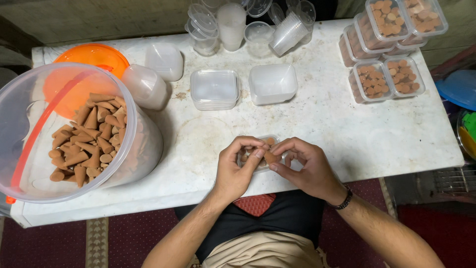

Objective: The person transfers small brown cone-shaped confectionery items from a large plastic bucket into small clear plastic containers. They arrange the items by hand, close the containers, and stack them on the table.

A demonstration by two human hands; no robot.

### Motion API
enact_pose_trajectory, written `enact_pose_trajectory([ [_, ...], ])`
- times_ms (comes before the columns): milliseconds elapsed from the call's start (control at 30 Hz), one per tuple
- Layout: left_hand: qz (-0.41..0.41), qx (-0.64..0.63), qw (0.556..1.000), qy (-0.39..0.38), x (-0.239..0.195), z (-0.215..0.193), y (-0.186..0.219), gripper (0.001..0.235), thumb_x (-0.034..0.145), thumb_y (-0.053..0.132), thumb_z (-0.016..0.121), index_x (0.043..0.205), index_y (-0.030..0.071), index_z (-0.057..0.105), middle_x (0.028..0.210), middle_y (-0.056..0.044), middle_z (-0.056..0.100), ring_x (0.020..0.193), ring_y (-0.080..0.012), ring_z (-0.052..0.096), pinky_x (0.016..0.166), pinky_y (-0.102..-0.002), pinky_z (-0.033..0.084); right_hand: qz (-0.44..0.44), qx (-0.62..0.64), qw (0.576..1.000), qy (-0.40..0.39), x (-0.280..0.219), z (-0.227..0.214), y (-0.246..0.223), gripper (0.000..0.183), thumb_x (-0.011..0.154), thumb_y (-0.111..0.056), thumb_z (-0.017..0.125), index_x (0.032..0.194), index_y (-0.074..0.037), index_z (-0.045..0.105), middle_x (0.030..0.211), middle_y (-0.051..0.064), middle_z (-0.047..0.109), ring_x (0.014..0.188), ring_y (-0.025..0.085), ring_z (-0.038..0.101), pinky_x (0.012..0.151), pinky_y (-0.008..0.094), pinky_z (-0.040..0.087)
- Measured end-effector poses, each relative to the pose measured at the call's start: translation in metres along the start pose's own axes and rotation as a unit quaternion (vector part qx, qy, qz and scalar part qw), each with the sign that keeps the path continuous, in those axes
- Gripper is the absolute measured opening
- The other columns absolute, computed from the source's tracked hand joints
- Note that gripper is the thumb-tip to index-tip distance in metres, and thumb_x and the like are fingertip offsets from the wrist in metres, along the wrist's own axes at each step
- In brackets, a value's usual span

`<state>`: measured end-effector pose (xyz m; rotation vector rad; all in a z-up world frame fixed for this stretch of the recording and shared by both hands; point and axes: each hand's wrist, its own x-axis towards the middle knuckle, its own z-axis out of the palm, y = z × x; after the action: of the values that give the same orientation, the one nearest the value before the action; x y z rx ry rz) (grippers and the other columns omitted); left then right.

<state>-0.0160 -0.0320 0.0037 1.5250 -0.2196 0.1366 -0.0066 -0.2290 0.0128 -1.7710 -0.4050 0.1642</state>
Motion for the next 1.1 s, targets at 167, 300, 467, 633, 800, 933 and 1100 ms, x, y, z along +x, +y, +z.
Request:
enact_pose_trajectory([
  [167, 0.014, 0.020, 1.000, 0.004, 0.001, -0.004, -0.006, 0.015, 0.093, 0.007, 0.073, 0.107, 0.009, 0.072, 0.102, -0.005, 0.077, 0.094, -0.0141, 0.064, 0.085, -0.030, 0.049, -0.012, -0.007, 1.000, 0.020, 0.004, -0.009, -0.011, 0.019, 0.085, -0.001, 0.077, 0.103, 0.000, 0.070, 0.100, 0.012, 0.077, 0.085, 0.018, 0.071, 0.064, 0.027, 0.055],
  [300, 0.081, 0.178, 0.980, -0.025, 0.001, -0.016, -0.010, 0.018, 0.088, 0.010, 0.078, 0.106, 0.011, 0.072, 0.112, -0.006, 0.071, 0.108, -0.0272, 0.062, 0.094, -0.041, 0.045, -0.063, -0.174, 0.982, -0.029, 0.011, -0.023, -0.039, 0.018, 0.086, 0.001, 0.072, 0.102, -0.007, 0.075, 0.098, 0.008, 0.076, 0.088, 0.023, 0.073, 0.066, 0.032, 0.056],
  [467, 0.061, 0.314, 0.941, -0.106, -0.004, -0.020, -0.013, 0.010, 0.084, 0.011, 0.079, 0.093, 0.012, 0.075, 0.117, -0.004, 0.064, 0.119, -0.0283, 0.050, 0.101, -0.045, 0.033, -0.064, -0.263, 0.959, -0.087, 0.010, -0.017, -0.033, 0.014, 0.084, -0.003, 0.074, 0.098, -0.009, 0.074, 0.093, 0.005, 0.076, 0.091, 0.025, 0.071, 0.071, 0.036, 0.057],
  [633, 0.050, 0.371, 0.914, -0.153, -0.002, -0.019, -0.007, 0.004, 0.085, 0.014, 0.077, 0.085, 0.011, 0.075, 0.124, -0.003, 0.060, 0.123, -0.0277, 0.044, 0.102, -0.047, 0.027, -0.057, -0.324, 0.935, -0.131, 0.009, -0.008, -0.018, 0.009, 0.084, -0.005, 0.074, 0.090, -0.011, 0.074, 0.091, 0.002, 0.076, 0.093, 0.022, 0.069, 0.072, 0.035, 0.055],
  [800, 0.057, 0.385, 0.905, -0.173, 0.000, -0.017, -0.005, 0.005, 0.086, 0.015, 0.077, 0.085, 0.010, 0.077, 0.126, -0.005, 0.057, 0.127, -0.0314, 0.042, 0.101, -0.052, 0.026, -0.065, -0.359, 0.920, -0.140, 0.012, -0.003, -0.018, 0.004, 0.086, -0.008, 0.074, 0.087, -0.012, 0.073, 0.090, 0.001, 0.076, 0.091, 0.021, 0.066, 0.073, 0.034, 0.052],
  [933, 0.058, 0.389, 0.901, -0.180, 0.000, -0.017, -0.011, 0.005, 0.086, 0.017, 0.076, 0.084, 0.013, 0.076, 0.126, -0.003, 0.056, 0.129, -0.0298, 0.041, 0.100, -0.052, 0.026, -0.059, -0.366, 0.915, -0.157, 0.012, -0.003, -0.006, 0.002, 0.088, -0.012, 0.073, 0.088, -0.013, 0.074, 0.093, 0.000, 0.076, 0.090, 0.020, 0.064, 0.071, 0.033, 0.051],
  [1100, 0.061, 0.391, 0.901, -0.179, 0.001, -0.016, -0.013, 0.006, 0.087, 0.016, 0.076, 0.083, 0.012, 0.076, 0.126, -0.003, 0.056, 0.130, -0.0300, 0.042, 0.100, -0.053, 0.027, -0.070, -0.381, 0.905, -0.173, 0.014, -0.003, -0.011, 0.005, 0.090, -0.014, 0.071, 0.088, -0.011, 0.075, 0.095, 0.000, 0.075, 0.090, 0.019, 0.063, 0.069, 0.032, 0.050],
])
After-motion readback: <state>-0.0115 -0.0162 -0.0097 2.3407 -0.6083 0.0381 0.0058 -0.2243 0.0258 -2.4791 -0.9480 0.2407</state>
